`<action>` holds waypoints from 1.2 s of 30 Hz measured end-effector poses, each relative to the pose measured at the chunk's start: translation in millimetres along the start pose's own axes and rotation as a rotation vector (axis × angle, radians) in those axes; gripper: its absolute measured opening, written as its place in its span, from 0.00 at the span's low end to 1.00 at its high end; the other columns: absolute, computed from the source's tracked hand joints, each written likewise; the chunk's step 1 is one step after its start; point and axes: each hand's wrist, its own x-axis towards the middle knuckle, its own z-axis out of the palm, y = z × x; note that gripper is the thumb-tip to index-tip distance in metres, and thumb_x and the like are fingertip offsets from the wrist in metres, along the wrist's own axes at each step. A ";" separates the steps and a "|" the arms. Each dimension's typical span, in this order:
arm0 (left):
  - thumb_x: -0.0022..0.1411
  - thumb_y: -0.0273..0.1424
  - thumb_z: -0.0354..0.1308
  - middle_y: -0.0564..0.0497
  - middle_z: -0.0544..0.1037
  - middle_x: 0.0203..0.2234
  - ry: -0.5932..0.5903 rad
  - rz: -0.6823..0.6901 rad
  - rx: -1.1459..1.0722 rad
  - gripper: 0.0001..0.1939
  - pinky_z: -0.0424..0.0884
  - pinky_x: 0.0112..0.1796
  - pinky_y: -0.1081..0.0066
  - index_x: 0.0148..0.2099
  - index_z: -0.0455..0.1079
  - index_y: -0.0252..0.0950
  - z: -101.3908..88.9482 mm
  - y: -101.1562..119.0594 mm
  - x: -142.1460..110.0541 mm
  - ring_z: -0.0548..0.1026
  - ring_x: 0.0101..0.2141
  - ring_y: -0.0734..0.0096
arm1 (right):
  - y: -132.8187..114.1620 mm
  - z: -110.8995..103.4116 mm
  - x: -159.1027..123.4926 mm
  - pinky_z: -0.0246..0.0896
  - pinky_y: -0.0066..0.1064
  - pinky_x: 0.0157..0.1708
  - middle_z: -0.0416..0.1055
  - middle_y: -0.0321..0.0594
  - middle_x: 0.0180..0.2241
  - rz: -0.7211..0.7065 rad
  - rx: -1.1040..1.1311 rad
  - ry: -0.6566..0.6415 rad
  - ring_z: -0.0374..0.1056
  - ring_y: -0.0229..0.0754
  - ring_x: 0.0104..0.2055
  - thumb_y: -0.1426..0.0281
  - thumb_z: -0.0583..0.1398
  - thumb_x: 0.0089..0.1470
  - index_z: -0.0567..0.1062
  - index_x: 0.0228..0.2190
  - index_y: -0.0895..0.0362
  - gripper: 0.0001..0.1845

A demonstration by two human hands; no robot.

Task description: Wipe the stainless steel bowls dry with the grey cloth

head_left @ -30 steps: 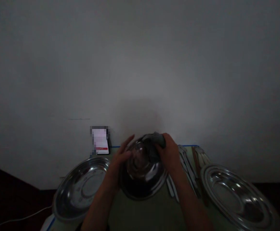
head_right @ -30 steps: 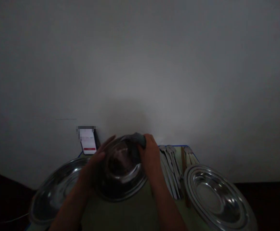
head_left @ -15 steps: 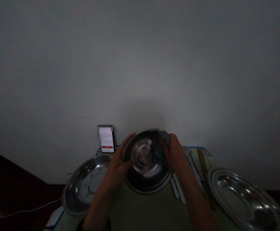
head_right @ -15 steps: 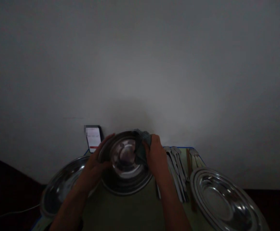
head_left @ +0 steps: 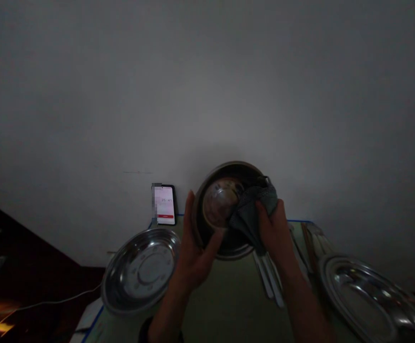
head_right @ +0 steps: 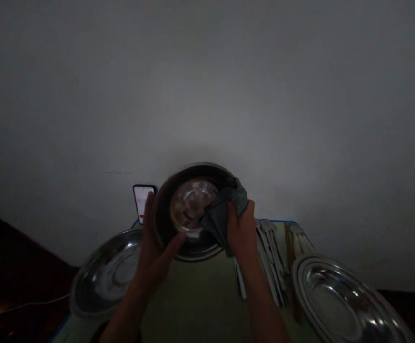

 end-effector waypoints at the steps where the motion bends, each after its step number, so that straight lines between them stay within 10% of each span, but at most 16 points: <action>1: 0.61 0.27 0.59 0.57 0.53 0.67 0.061 0.023 0.053 0.44 0.55 0.61 0.62 0.68 0.38 0.61 2.5 0.5 -0.8 0.56 0.64 0.64 | -1.6 2.2 -2.0 0.59 0.39 0.34 0.69 0.43 0.32 0.001 -0.007 -0.025 0.67 0.51 0.35 0.52 0.51 0.52 0.56 0.32 0.51 0.16; 4: 0.61 0.26 0.57 0.54 0.53 0.68 0.090 0.045 0.089 0.43 0.52 0.62 0.61 0.69 0.39 0.56 -1.1 2.4 1.1 0.53 0.65 0.62 | -2.0 7.2 -4.8 0.60 0.41 0.36 0.69 0.46 0.34 -0.036 -0.036 -0.066 0.67 0.52 0.37 0.54 0.51 0.53 0.56 0.33 0.51 0.15; 13: 0.59 0.26 0.59 0.52 0.61 0.64 -0.569 -0.367 -0.081 0.36 0.52 0.62 0.54 0.67 0.54 0.49 -46.2 8.2 10.1 0.58 0.63 0.56 | 6.8 -11.6 -1.4 0.59 0.37 0.37 0.67 0.43 0.39 -0.462 -0.256 -0.356 0.67 0.48 0.39 0.63 0.51 0.58 0.63 0.39 0.52 0.08; 21: 0.59 0.33 0.61 0.53 0.54 0.67 -0.202 -0.212 -0.074 0.43 0.51 0.62 0.55 0.69 0.42 0.52 -18.2 15.0 6.7 0.53 0.65 0.57 | 3.7 -8.3 1.2 0.60 0.36 0.30 0.69 0.40 0.28 -0.122 -0.053 -0.068 0.67 0.48 0.31 0.55 0.53 0.55 0.59 0.32 0.51 0.13; 27: 0.57 0.26 0.59 0.54 0.45 0.69 -0.065 -0.097 -0.004 0.48 0.47 0.63 0.58 0.70 0.35 0.51 -7.8 14.3 1.9 0.49 0.66 0.58 | -0.8 -8.4 -1.1 0.61 0.38 0.33 0.70 0.42 0.31 -0.101 -0.069 -0.121 0.68 0.50 0.34 0.56 0.51 0.56 0.57 0.33 0.51 0.12; 36: 0.53 0.24 0.63 0.54 0.62 0.63 -0.728 -0.484 -0.285 0.41 0.56 0.60 0.52 0.66 0.55 0.53 -36.9 16.1 7.9 0.58 0.63 0.53 | -1.1 -26.2 -5.0 0.62 0.41 0.42 0.68 0.45 0.40 -0.561 -0.325 -0.506 0.67 0.48 0.42 0.74 0.50 0.56 0.64 0.38 0.53 0.08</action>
